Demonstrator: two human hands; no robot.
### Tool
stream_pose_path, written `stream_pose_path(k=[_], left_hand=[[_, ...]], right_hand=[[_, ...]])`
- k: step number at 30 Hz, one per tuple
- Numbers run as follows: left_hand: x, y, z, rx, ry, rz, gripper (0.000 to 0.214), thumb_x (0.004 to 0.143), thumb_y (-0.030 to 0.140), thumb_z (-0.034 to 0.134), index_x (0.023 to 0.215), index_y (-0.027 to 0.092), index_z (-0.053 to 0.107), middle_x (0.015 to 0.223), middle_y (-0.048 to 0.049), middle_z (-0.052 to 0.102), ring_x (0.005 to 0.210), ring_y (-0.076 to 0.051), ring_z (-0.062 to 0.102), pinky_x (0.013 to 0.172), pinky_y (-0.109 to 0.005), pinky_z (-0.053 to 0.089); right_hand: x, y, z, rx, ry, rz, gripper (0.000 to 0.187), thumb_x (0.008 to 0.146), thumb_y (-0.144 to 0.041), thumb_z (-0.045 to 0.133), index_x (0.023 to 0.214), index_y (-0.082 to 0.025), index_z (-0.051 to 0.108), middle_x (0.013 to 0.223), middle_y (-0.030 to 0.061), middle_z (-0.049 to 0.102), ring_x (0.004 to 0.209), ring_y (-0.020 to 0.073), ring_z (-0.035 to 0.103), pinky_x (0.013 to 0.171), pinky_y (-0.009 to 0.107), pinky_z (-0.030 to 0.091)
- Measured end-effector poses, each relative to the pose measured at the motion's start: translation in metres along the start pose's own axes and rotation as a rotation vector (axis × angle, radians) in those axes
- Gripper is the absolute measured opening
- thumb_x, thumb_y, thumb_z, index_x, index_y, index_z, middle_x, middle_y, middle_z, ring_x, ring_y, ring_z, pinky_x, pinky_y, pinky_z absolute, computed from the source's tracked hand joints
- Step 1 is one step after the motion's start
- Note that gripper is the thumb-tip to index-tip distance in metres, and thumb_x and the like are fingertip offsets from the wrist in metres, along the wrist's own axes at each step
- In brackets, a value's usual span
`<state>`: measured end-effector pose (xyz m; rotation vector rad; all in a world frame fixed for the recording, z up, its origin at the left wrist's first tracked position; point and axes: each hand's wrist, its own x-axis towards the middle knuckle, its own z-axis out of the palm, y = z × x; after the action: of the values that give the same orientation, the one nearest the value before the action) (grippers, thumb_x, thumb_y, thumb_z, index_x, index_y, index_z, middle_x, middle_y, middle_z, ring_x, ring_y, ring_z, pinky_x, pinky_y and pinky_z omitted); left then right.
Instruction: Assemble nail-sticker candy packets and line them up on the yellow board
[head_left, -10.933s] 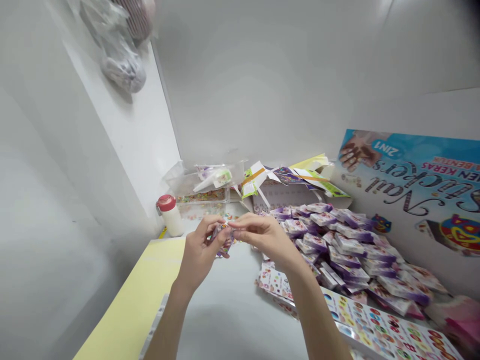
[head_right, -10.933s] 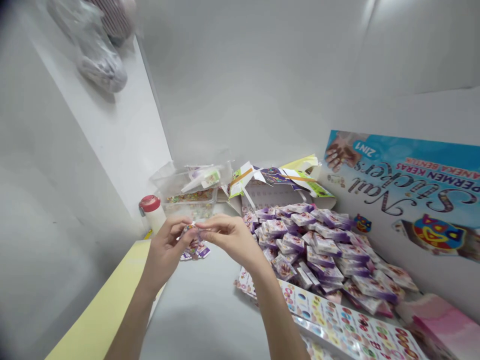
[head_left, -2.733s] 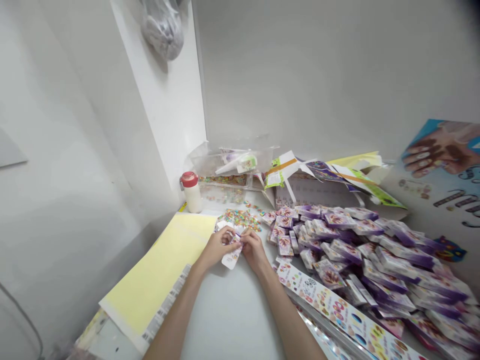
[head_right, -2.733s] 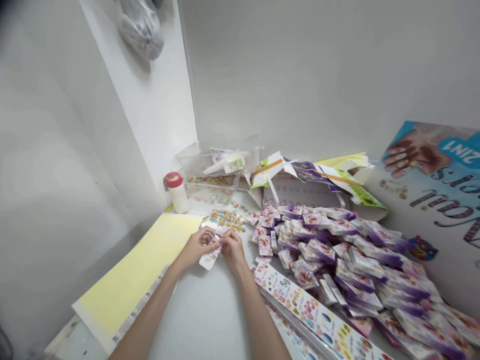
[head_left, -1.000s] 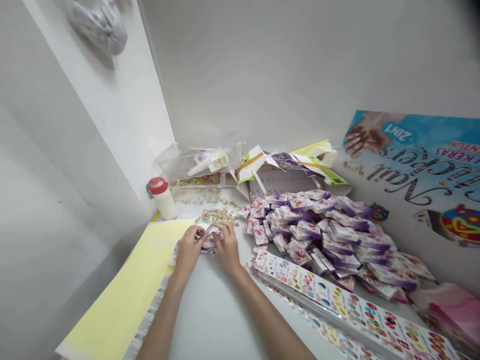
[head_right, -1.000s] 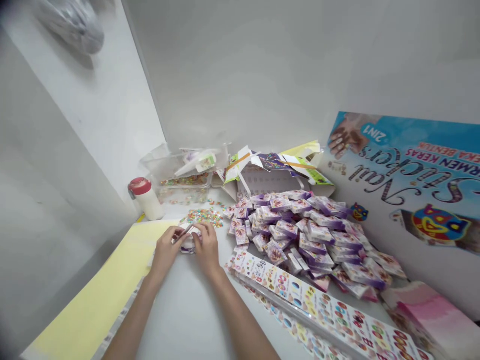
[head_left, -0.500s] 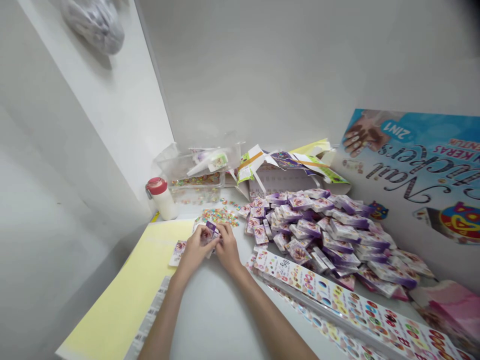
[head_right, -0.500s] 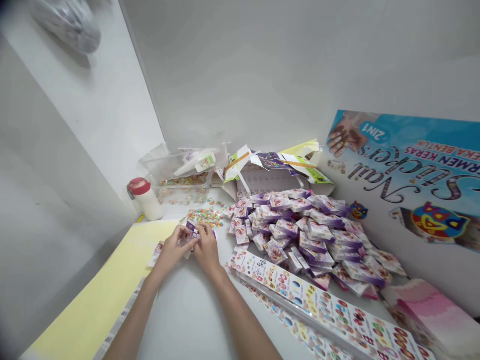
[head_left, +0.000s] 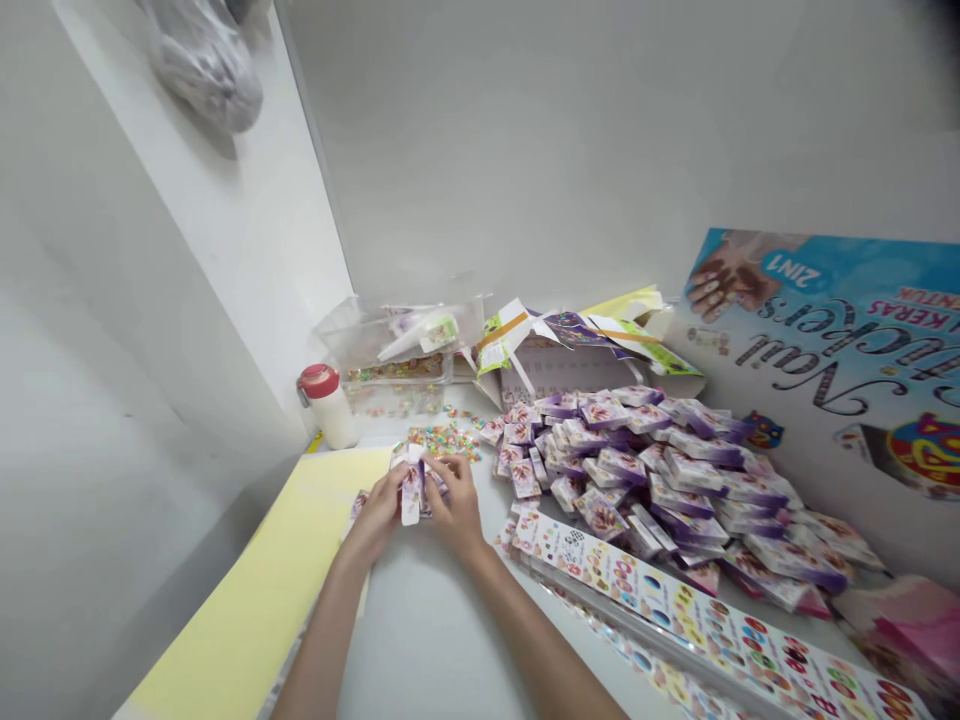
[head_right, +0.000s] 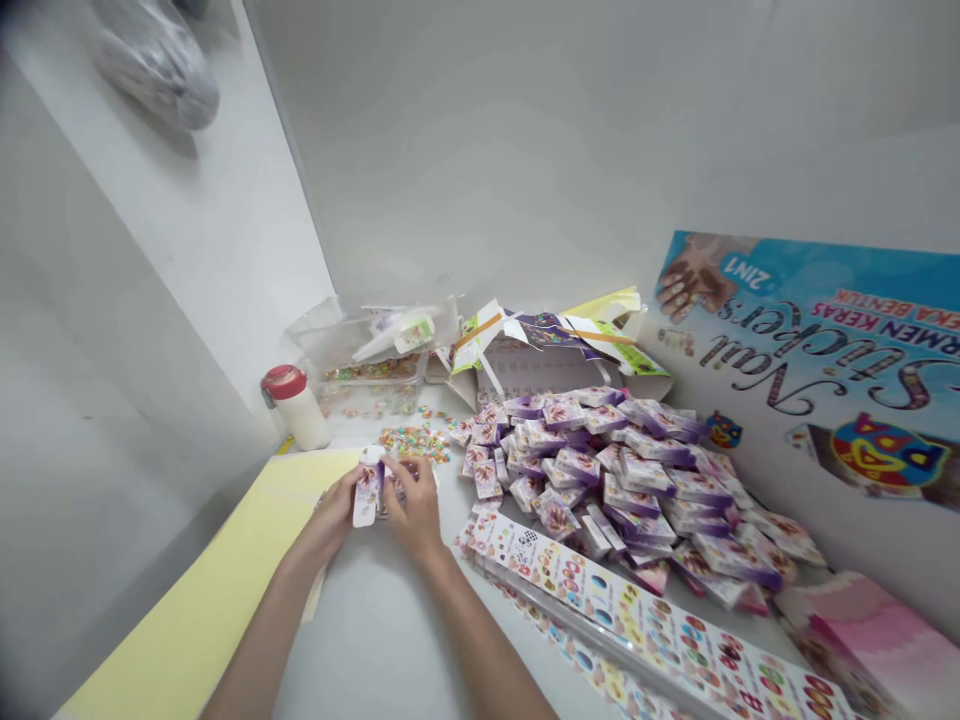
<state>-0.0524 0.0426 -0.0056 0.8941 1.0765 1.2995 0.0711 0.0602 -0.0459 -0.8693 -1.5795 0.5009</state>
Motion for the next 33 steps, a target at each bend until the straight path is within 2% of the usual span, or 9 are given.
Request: stream_pose_path(k=[5,12,14,18,21,26,28,31,33], left_hand=[[-0.002,-0.001,0.0,-0.04,-0.043,-0.059,0.048,0.07,0.048,0.069,0.103,0.014,0.065,0.087,-0.008,0.072,0.073,-0.02,0.066,0.062,-0.027,0.051],[-0.002,0.004,-0.006,0.156,-0.098,-0.012,0.045,0.066,0.044,0.074,0.099,0.013,0.067,0.084,-0.0064,0.071,0.073,-0.017,0.063,0.064,-0.024,0.048],[-0.002,0.004,-0.006,0.241,-0.119,0.012,0.04,0.066,0.042,0.073,0.092,0.013,0.068,0.082,-0.0057,0.07,0.074,-0.018,0.063,0.066,-0.024,0.048],[0.003,0.0,-0.006,0.373,-0.112,0.066,0.037,0.068,0.045,0.068,0.086,0.013,0.068,0.07,-0.0032,0.068,0.063,-0.017,0.061,0.058,-0.025,0.046],[0.006,-0.004,-0.007,0.419,-0.102,0.101,0.037,0.07,0.047,0.066,0.084,0.013,0.067,0.064,-0.0007,0.064,0.057,-0.016,0.057,0.053,-0.024,0.043],[0.005,-0.004,-0.008,0.534,-0.096,0.209,0.026,0.068,0.039,0.069,0.073,0.015,0.064,0.061,0.0027,0.059,0.059,-0.014,0.054,0.054,-0.022,0.04],[0.002,-0.002,-0.006,0.561,-0.07,0.245,0.027,0.068,0.036,0.071,0.084,0.017,0.062,0.062,0.0036,0.06,0.06,-0.015,0.057,0.057,-0.023,0.042],[-0.002,0.001,-0.001,0.504,-0.063,0.244,0.051,0.066,0.035,0.072,0.111,0.022,0.051,0.071,0.0031,0.065,0.065,-0.017,0.062,0.06,-0.025,0.046],[-0.004,0.002,0.001,0.504,-0.101,0.234,0.05,0.066,0.036,0.071,0.11,0.022,0.052,0.072,0.0021,0.065,0.067,-0.018,0.063,0.06,-0.025,0.046]], right_hand=[[0.001,0.002,0.001,0.049,-0.084,0.028,0.034,0.087,-0.021,0.051,0.118,-0.028,0.06,0.099,0.0055,0.049,0.095,0.0188,0.051,0.086,0.033,0.043],[0.007,0.0,-0.004,0.146,-0.09,0.065,0.029,0.077,-0.011,0.049,0.097,-0.022,0.067,0.09,0.0033,0.048,0.086,0.0171,0.05,0.078,0.029,0.042],[0.01,0.001,-0.004,0.274,-0.07,0.153,0.023,0.07,-0.01,0.05,0.084,-0.021,0.065,0.086,0.0018,0.048,0.081,0.0162,0.049,0.072,0.027,0.041],[0.018,0.01,-0.004,0.662,-0.065,0.463,0.004,0.063,-0.019,0.055,0.063,-0.019,0.059,0.07,-0.0008,0.048,0.066,0.0142,0.045,0.059,0.024,0.037],[0.021,0.017,-0.005,0.797,-0.095,0.587,0.011,0.067,-0.029,0.056,0.068,-0.019,0.061,0.06,-0.0019,0.047,0.054,0.0124,0.043,0.05,0.023,0.033],[0.017,0.017,-0.004,0.969,-0.124,0.711,0.021,0.063,-0.033,0.067,0.079,-0.02,0.061,0.067,-0.0006,0.057,0.057,0.0123,0.051,0.051,0.022,0.037],[0.016,0.013,-0.005,1.019,-0.129,0.737,0.026,0.063,-0.032,0.067,0.086,-0.023,0.059,0.071,-0.0016,0.06,0.058,0.0117,0.053,0.054,0.022,0.039],[0.017,0.011,-0.006,1.128,-0.168,0.795,0.036,0.062,-0.025,0.067,0.096,-0.026,0.057,0.074,-0.0034,0.062,0.057,0.0111,0.054,0.054,0.022,0.04],[0.017,0.012,-0.008,1.183,-0.202,0.837,0.035,0.06,-0.021,0.067,0.094,-0.024,0.057,0.071,-0.0043,0.061,0.054,0.0104,0.053,0.051,0.02,0.039]])
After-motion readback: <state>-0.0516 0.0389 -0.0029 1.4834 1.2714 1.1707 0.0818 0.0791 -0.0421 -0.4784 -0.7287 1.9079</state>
